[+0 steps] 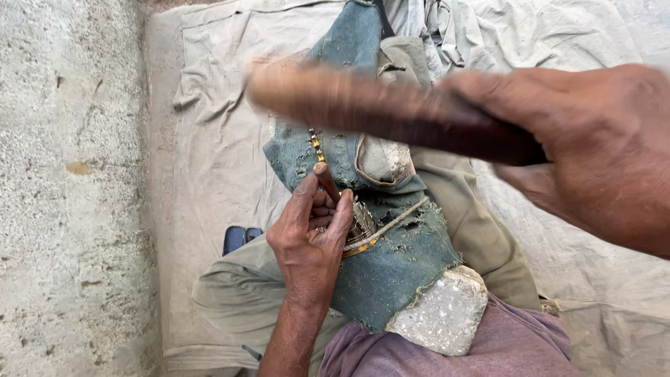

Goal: The person sits on the ground holding a small punch against the ornate base of a brass candlestick-like object and repeatedly strikes the punch with a wooden mallet, repositioning the punch to work the decorated surface, and occasionally rotates the object to reach new areas.

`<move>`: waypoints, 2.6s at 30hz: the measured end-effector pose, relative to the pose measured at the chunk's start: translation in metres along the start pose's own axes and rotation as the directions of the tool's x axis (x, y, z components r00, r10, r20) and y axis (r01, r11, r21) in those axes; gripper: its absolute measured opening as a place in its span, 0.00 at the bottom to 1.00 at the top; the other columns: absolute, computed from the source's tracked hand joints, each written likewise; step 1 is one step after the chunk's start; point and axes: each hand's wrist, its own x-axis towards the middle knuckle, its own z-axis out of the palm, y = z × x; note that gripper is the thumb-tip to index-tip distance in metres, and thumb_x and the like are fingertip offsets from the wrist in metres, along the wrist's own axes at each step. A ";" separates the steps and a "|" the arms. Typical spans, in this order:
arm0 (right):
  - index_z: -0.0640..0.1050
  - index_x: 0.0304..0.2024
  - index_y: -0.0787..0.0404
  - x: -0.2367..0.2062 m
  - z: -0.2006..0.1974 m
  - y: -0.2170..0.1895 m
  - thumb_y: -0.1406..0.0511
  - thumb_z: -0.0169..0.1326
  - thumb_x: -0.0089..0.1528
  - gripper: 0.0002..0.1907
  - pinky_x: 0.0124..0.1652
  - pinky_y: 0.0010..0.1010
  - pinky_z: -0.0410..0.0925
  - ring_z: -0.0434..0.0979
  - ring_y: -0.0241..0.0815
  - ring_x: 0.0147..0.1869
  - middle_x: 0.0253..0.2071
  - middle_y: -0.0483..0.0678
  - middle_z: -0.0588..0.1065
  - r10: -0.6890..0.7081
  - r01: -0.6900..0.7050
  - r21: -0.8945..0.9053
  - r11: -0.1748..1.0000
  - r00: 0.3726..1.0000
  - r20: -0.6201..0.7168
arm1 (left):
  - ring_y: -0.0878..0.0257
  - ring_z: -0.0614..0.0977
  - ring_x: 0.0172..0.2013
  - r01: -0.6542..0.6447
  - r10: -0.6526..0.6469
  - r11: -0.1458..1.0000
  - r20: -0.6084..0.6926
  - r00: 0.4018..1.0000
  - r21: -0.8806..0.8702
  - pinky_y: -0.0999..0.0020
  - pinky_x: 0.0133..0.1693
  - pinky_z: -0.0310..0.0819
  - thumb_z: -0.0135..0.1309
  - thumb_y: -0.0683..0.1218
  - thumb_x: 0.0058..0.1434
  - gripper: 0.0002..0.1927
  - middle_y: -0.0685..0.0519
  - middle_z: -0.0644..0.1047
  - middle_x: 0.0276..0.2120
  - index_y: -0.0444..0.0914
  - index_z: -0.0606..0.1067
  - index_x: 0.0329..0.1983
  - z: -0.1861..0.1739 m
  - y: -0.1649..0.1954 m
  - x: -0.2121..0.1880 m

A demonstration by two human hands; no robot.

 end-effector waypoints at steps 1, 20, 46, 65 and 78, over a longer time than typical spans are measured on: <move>0.75 0.67 0.41 0.001 -0.001 0.000 0.54 0.65 0.56 0.35 0.32 0.30 0.77 0.82 0.36 0.28 0.41 0.40 0.82 -0.001 0.002 -0.027 1.000 1.000 0.025 | 0.71 0.81 0.30 0.000 0.000 1.000 0.001 1.000 0.014 0.75 0.32 0.82 0.67 0.39 0.60 0.23 0.53 0.79 0.31 0.33 0.76 0.58 0.000 0.000 -0.001; 0.77 0.65 0.48 -0.002 0.001 0.005 0.62 0.67 0.55 0.34 0.35 0.32 0.77 0.84 0.41 0.34 0.44 0.46 0.82 0.079 -0.070 0.203 0.977 0.996 -0.034 | 0.72 0.82 0.30 -0.007 0.007 0.998 0.006 1.000 0.055 0.75 0.32 0.81 0.67 0.39 0.59 0.23 0.54 0.81 0.30 0.31 0.76 0.57 -0.001 0.000 0.001; 0.73 0.67 0.64 -0.016 0.006 0.012 0.66 0.66 0.57 0.35 0.40 0.32 0.77 0.84 0.44 0.39 0.43 0.55 0.81 0.124 -0.047 0.466 0.884 0.983 -0.136 | 0.70 0.85 0.35 0.001 0.001 1.000 0.086 0.996 -0.017 0.75 0.36 0.88 0.66 0.39 0.60 0.20 0.51 0.80 0.33 0.32 0.75 0.54 -0.008 0.011 0.005; 0.75 0.65 0.48 0.001 0.012 0.001 0.62 0.67 0.56 0.34 0.36 0.40 0.76 0.83 0.47 0.36 0.42 0.47 0.82 0.073 -0.065 0.332 0.941 0.997 -0.013 | 0.69 0.85 0.33 -0.080 0.073 0.990 0.063 0.995 0.117 0.75 0.34 0.85 0.67 0.40 0.60 0.21 0.51 0.81 0.34 0.34 0.76 0.56 -0.003 0.008 0.004; 0.81 0.57 0.52 0.008 0.024 0.015 0.66 0.69 0.53 0.28 0.40 0.40 0.75 0.83 0.49 0.38 0.41 0.50 0.83 0.079 -0.058 0.365 0.929 0.996 -0.043 | 0.68 0.84 0.28 0.045 -0.061 0.995 0.199 0.978 0.087 0.73 0.30 0.83 0.68 0.41 0.57 0.22 0.51 0.82 0.29 0.35 0.77 0.54 -0.008 0.014 0.017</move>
